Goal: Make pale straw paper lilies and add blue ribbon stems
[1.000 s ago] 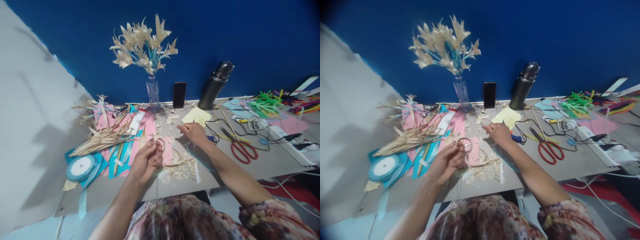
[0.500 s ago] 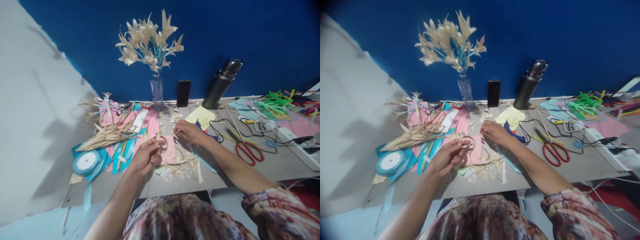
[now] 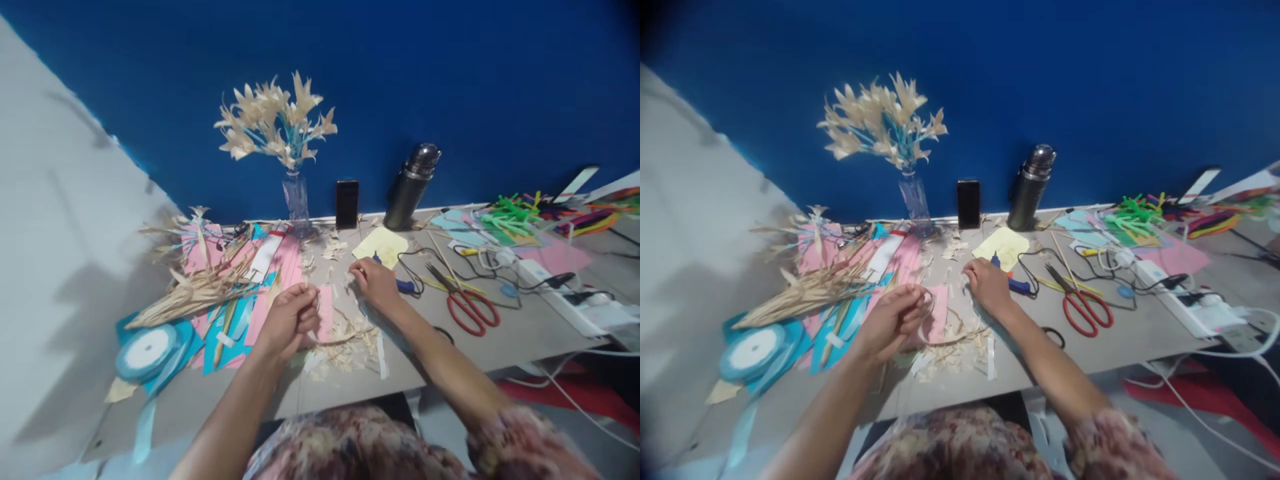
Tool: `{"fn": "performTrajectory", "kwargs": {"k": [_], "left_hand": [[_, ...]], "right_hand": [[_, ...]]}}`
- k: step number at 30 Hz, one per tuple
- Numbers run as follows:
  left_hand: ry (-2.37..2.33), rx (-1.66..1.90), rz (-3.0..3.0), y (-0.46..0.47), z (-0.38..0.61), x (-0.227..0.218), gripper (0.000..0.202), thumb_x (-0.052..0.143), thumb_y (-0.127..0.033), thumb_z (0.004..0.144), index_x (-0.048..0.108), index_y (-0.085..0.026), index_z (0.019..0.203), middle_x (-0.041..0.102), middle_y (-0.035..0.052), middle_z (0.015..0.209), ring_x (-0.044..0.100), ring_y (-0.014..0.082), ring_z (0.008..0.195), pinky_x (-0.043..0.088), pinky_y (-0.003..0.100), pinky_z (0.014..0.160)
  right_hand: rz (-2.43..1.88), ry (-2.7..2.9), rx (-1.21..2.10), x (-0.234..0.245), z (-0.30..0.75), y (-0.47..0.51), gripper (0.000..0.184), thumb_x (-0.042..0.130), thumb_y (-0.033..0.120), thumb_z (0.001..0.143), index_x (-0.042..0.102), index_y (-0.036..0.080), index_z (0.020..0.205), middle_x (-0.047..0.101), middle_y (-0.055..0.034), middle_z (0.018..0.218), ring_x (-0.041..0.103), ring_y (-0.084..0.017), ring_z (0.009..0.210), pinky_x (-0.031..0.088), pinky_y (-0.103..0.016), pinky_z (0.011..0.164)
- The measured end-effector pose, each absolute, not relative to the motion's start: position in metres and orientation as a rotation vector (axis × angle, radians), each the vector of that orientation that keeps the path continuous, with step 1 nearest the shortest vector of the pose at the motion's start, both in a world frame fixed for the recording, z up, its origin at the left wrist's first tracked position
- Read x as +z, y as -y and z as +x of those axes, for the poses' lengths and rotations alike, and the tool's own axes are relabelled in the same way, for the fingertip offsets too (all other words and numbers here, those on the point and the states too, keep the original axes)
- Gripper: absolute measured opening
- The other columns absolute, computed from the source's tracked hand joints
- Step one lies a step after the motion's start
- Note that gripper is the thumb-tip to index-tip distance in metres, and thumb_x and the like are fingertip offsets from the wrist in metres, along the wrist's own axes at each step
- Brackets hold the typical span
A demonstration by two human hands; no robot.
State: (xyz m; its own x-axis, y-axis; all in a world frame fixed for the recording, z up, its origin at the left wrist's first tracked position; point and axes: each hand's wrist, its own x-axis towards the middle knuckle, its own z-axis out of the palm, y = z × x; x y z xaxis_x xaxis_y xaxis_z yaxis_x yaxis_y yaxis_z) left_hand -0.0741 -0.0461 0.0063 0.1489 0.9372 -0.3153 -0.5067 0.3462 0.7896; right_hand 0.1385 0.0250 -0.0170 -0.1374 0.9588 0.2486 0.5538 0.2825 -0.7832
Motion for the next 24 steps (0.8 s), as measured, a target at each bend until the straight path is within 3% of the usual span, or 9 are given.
{"fn": "performTrajectory", "kwargs": {"k": [5,9,13,19,24], "left_hand": [[-0.974,1.163,0.707,0.048,-0.072,0.020,0.034,0.087,-0.033,0.068,0.059,-0.015,0.072,0.031,-0.0116,0.049,0.019,0.0013,0.041,0.014,0.014,0.038],[-1.027,1.245,0.872,0.052,-0.064,0.041,0.031,0.085,-0.037,0.069,0.065,-0.015,0.076,0.038,-0.0091,0.052,0.023,0.0022,0.042,0.015,0.018,0.040],[-1.120,1.214,1.093,0.055,-0.055,0.051,0.025,0.077,-0.038,0.075,0.071,-0.014,0.081,0.036,-0.0084,0.051,0.027,0.0048,0.044,0.019,0.021,0.044],[-1.191,1.251,1.232,0.056,-0.047,0.049,0.025,0.075,-0.036,0.075,0.062,-0.016,0.068,0.042,-0.0070,0.055,0.032,0.0066,0.049,0.025,0.023,0.048],[-1.136,1.179,1.179,0.057,-0.045,0.050,0.023,0.070,-0.035,0.077,0.058,-0.017,0.070,0.038,-0.0090,0.053,0.028,0.0055,0.045,0.022,0.022,0.046]], "right_hand": [[-1.102,1.549,1.110,0.002,0.136,-0.018,0.022,0.071,0.041,0.081,0.071,0.019,0.082,0.064,0.0002,0.071,0.050,-0.013,0.059,0.039,-0.025,0.056],[-0.925,1.397,1.419,0.011,0.131,-0.002,0.031,0.080,0.048,0.072,0.070,0.019,0.078,0.061,0.0005,0.070,0.040,-0.010,0.055,0.031,-0.024,0.051],[-0.900,1.404,1.457,0.017,0.125,0.007,0.032,0.083,0.048,0.070,0.071,0.019,0.077,0.059,0.0016,0.067,0.041,-0.010,0.057,0.032,-0.024,0.053],[-0.835,1.446,1.408,0.021,0.123,0.008,0.029,0.084,0.044,0.071,0.072,0.018,0.073,0.058,0.0024,0.063,0.042,-0.010,0.057,0.034,-0.025,0.055],[-0.875,1.331,1.416,0.014,0.128,0.007,0.031,0.085,0.044,0.068,0.072,0.017,0.075,0.059,0.0025,0.063,0.038,-0.008,0.054,0.029,-0.025,0.052]]}}
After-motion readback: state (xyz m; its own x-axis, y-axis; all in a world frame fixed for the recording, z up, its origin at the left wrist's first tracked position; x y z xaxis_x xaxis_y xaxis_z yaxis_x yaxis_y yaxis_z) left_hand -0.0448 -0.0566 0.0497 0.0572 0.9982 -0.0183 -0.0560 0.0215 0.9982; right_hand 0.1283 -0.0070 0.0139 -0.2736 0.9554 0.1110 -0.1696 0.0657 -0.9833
